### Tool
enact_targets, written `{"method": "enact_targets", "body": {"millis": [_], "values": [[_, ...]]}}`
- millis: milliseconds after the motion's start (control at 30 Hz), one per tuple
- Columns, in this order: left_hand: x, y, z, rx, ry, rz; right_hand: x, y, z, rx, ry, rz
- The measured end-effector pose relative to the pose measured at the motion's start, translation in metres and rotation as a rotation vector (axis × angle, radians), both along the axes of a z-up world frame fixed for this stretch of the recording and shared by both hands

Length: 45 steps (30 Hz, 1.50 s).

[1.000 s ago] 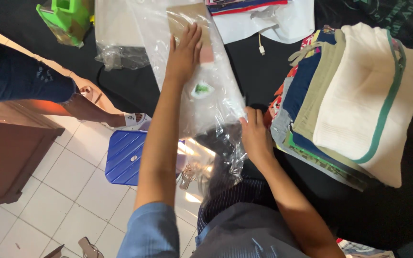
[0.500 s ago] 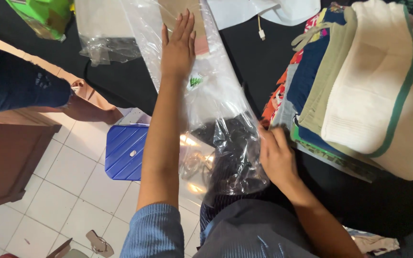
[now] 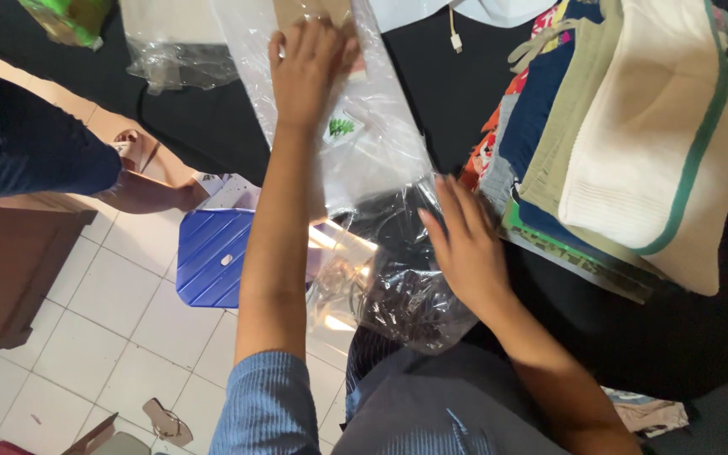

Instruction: The person places a folded stack of clothes into a clear plastic bag, smooths the contents, and seals the bag by pressing the edges together. The person then adjusts the sealed package on the table.

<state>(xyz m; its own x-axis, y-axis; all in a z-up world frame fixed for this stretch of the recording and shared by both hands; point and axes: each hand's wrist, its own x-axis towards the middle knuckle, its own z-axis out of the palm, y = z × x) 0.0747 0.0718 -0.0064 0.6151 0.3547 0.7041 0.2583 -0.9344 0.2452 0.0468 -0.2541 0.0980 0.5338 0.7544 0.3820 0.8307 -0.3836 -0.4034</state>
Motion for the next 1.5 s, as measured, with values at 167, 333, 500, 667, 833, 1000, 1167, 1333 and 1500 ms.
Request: {"method": "enact_targets", "body": {"millis": [167,333,500,667,833,1000,1167,1333,1500], "values": [[0.009,0.018,0.008,-0.162,0.408,0.033,0.009,0.021,-0.033,-0.179,-0.105,-0.069],[-0.004,0.007,0.006,-0.298,0.727,-0.014,0.012,0.007,-0.049,-0.117,-0.095,-0.054],[-0.03,-0.053,-0.024,-0.068,0.33,0.126,0.009,-0.013,-0.044,-0.015,-0.065,-0.011],[-0.032,-0.056,-0.049,-0.046,0.268,0.168,-0.01,-0.064,-0.015,-0.066,0.066,-0.052],[-0.024,-0.057,-0.056,0.001,0.205,0.187,-0.018,-0.078,0.017,0.021,0.166,-0.023],[-0.023,-0.057,-0.057,-0.005,0.181,0.185,-0.013,-0.023,0.012,0.137,0.042,0.037],[-0.021,-0.056,-0.055,-0.023,0.204,0.191,-0.009,-0.006,-0.018,-0.252,0.111,-0.077],[-0.022,-0.057,-0.056,-0.034,0.221,0.191,-0.023,-0.074,-0.018,-0.337,0.3,-0.141],[-0.027,-0.057,-0.034,-0.234,0.232,0.13,-0.024,-0.127,0.02,-0.02,0.134,-0.256]]}}
